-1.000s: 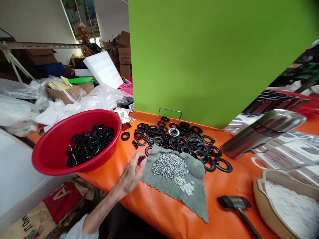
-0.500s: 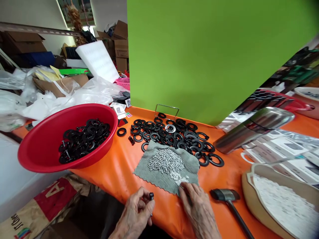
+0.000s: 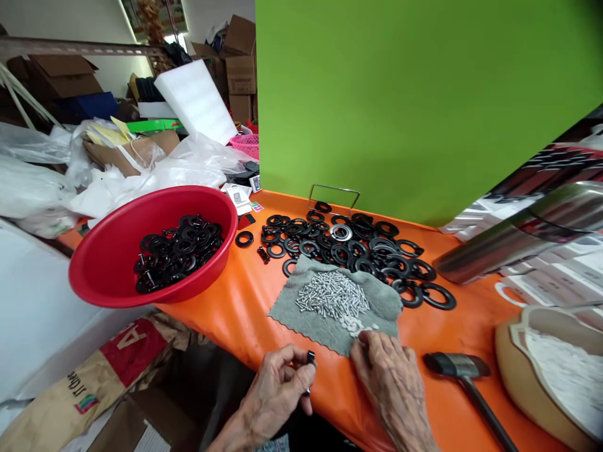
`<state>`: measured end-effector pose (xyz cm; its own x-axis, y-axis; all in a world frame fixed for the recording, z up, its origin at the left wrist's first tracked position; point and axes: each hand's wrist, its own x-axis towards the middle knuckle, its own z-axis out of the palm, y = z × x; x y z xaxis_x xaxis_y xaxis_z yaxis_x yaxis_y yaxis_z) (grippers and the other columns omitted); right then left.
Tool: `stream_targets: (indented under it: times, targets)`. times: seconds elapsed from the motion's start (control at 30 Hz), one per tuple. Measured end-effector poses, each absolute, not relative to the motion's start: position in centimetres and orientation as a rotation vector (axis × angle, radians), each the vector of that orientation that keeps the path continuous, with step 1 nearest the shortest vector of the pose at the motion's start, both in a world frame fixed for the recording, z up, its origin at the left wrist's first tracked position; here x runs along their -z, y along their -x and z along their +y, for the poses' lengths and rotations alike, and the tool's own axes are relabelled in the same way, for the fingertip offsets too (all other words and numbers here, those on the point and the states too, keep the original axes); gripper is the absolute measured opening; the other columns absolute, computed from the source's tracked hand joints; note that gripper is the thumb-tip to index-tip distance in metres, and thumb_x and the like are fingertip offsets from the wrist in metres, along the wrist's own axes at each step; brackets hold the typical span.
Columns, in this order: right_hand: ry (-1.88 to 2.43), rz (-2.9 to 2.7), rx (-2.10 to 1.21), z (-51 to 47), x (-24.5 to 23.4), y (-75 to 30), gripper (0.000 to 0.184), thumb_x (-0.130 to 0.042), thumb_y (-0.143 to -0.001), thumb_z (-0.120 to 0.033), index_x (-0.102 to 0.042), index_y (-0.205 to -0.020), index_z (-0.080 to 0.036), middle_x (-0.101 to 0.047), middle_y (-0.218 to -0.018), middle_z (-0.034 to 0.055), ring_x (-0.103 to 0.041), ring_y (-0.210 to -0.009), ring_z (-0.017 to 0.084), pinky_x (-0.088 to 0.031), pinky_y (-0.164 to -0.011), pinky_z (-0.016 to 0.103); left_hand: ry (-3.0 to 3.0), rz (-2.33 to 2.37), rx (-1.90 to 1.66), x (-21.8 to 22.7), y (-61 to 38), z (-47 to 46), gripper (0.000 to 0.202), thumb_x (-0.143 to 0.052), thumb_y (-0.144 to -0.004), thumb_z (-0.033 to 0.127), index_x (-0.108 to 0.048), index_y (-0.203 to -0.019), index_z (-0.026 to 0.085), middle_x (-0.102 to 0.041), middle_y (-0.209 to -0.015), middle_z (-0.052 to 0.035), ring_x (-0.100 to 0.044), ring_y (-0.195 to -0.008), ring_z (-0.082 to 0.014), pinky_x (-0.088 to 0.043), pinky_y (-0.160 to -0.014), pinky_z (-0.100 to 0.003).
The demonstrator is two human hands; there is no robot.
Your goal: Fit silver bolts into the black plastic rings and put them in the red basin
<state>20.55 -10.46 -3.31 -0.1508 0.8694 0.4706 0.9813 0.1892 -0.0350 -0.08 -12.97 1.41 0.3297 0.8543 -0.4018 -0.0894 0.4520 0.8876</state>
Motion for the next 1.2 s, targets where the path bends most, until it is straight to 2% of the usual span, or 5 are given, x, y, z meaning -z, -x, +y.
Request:
stream_targets:
  times: [0.17, 0.27, 0.37, 0.53, 1.2]
  targets:
    - [1.657, -1.969, 0.239, -11.6, 1.8, -20.2, 0.030, -0.033, -0.095, -0.036, -0.057, -0.087, -0.018, -0.069, -0.075, 0.0072, -0.066, -0.066, 0.020, -0.049, -0.059, 0.032, -0.784, 0.973, -0.742, -2.2, -0.1, -13.0, 0.054, -0.064, -0.075, 0.063, -0.062, -0.088, 0.010, -0.055, -0.071, 0.0008, -0.053, -0.048, -0.0060, -0.037, -0.056, -0.022]
    - [1.638, -1.822, -0.213, -12.8, 0.5, -19.2, 0.022, -0.044, -0.091, -0.039, -0.059, -0.087, -0.022, -0.071, -0.072, 0.0023, -0.066, -0.058, 0.014, -0.052, -0.053, 0.022, -0.736, 0.930, -0.740, -2.6, -0.3, -12.9, 0.050, -0.064, -0.077, 0.059, -0.065, -0.088, 0.010, -0.057, -0.072, 0.0004, -0.053, -0.049, -0.0056, -0.035, -0.057, -0.021]
    - [1.565, -1.497, -0.763, -13.8, -0.4, -17.9, 0.022, -0.058, -0.081, -0.044, -0.065, -0.081, -0.023, -0.072, -0.073, 0.0032, -0.069, -0.066, 0.016, -0.056, -0.060, 0.023, -0.725, 0.889, -0.742, -2.6, -0.3, -12.9, 0.045, -0.062, -0.081, 0.054, -0.066, -0.091, 0.011, -0.057, -0.072, 0.0003, -0.053, -0.051, -0.0060, -0.034, -0.058, -0.022]
    - [1.519, -1.090, -1.076, -14.4, -1.2, -16.5, 0.032, -0.071, -0.067, -0.053, -0.068, -0.075, -0.023, -0.070, -0.072, 0.0051, -0.068, -0.068, 0.019, -0.057, -0.063, 0.026, -0.746, 0.871, -0.740, -2.8, -0.1, -13.0, 0.041, -0.061, -0.082, 0.052, -0.064, -0.079, 0.011, -0.057, -0.070, -0.0001, -0.052, -0.052, -0.0068, -0.034, -0.061, -0.023]
    - [1.340, -1.041, -1.217, -15.0, 0.5, -14.7, 0.027, -0.067, -0.076, -0.050, -0.062, -0.075, -0.023, -0.060, -0.070, -0.0001, -0.059, -0.066, 0.014, -0.052, -0.061, 0.023, -1.076, 0.982, -0.626, -3.3, 0.6, -13.4, 0.045, -0.047, -0.087, 0.058, -0.057, -0.080, 0.014, -0.042, -0.059, 0.0047, -0.035, -0.050, -0.0072, -0.027, -0.051, -0.022]
